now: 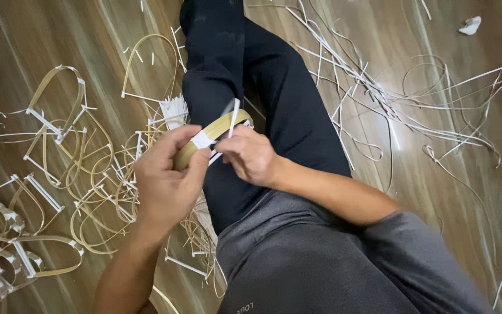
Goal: The person sits on the floor and weaves white plastic strips through a curved bamboo frame. They repeatedly pull strips through the frame, tighten them, and trim excess with scissors. The process continues with multiple strips being added to the same frame.
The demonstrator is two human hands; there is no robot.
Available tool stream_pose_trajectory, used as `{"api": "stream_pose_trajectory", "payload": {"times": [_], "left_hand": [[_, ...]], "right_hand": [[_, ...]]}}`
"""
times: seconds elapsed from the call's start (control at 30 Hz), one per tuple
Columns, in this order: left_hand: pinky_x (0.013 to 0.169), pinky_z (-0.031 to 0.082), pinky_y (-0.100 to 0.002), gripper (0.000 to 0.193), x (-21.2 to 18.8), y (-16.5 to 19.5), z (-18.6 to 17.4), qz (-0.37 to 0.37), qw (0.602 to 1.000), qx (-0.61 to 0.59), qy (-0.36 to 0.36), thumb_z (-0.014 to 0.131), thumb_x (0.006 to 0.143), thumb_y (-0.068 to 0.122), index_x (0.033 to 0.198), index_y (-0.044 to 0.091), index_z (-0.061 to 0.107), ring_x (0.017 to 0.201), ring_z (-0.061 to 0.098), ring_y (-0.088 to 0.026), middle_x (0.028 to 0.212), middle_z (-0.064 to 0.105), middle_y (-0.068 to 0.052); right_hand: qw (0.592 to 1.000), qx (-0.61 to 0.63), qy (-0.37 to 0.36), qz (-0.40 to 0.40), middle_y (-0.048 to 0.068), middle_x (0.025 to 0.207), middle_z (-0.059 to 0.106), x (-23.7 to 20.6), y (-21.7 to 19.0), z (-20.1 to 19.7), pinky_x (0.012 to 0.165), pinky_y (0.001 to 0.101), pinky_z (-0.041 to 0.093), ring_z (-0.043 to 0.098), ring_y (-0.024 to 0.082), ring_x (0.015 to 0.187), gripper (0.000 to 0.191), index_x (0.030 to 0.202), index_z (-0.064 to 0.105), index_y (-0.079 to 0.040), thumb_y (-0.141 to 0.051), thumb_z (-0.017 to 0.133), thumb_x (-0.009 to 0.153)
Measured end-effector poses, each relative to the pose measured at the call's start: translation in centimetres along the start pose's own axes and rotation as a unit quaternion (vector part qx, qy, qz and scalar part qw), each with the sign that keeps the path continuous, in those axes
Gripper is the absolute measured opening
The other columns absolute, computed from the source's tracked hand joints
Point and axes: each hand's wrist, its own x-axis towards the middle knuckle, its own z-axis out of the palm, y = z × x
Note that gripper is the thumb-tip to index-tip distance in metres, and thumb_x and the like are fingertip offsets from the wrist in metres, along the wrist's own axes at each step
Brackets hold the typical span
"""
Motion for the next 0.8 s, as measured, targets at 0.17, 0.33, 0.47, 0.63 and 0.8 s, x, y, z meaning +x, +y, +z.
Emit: {"api": "stream_pose_trajectory", "payload": {"times": [0.17,0.33,0.47,0.63,0.8], "left_hand": [[0.068,0.054,-0.032,0.023,0.6,0.5,0.6,0.050,0.990,0.128,0.039,0.078,0.091,0.013,0.112,0.005,0.071,0.078,0.072,-0.020,0.090,0.072,-0.009],[0.070,0.052,-0.037,0.018,1.3,-0.6,0.8,0.095,0.978,0.168,0.083,0.078,0.094,0.010,0.108,0.005,0.068,0.080,0.068,-0.025,0.091,0.067,-0.010],[0.072,0.054,-0.035,0.020,1.2,-2.1,-0.1,0.134,0.969,0.169,0.118,0.076,0.098,0.009,0.114,0.006,0.066,0.084,0.069,-0.025,0.102,0.069,-0.010],[0.063,0.049,-0.035,0.022,0.6,-2.9,-0.8,0.153,0.965,0.178,0.118,0.077,0.096,0.007,0.115,0.004,0.066,0.073,0.065,-0.023,0.096,0.067,-0.010],[0.060,0.047,-0.039,0.025,0.1,-2.2,0.1,0.196,0.947,0.233,0.103,0.081,0.091,0.008,0.113,0.005,0.068,0.067,0.062,-0.026,0.086,0.064,-0.010]], "right_hand": [[0.999,-0.003,0.015,0.050,0.011,0.090,0.063,-0.7,0.7,1.4,0.066,0.0312,0.055,0.066,0.019,0.073,0.024,0.117,0.059,0.001,0.015,0.063,0.098],[0.955,0.146,0.053,0.252,0.010,0.096,0.069,-0.6,-2.1,0.9,0.073,0.0242,0.060,0.069,0.010,0.079,0.024,0.130,0.053,0.002,0.004,0.054,0.107],[0.960,0.007,-0.023,0.279,0.014,0.110,0.073,1.9,-4.8,-4.3,0.085,0.0263,0.062,0.075,0.015,0.097,0.031,0.134,0.049,0.002,-0.001,0.061,0.106],[0.935,-0.270,-0.115,0.199,0.017,0.118,0.072,8.2,-7.1,-13.8,0.085,0.0274,0.063,0.077,0.025,0.105,0.039,0.143,0.053,0.003,0.001,0.071,0.108],[0.915,-0.377,-0.145,0.017,0.011,0.110,0.075,13.8,-8.1,-11.9,0.091,0.0499,0.056,0.074,0.039,0.104,0.040,0.131,0.054,-0.004,-0.005,0.077,0.099]]}}
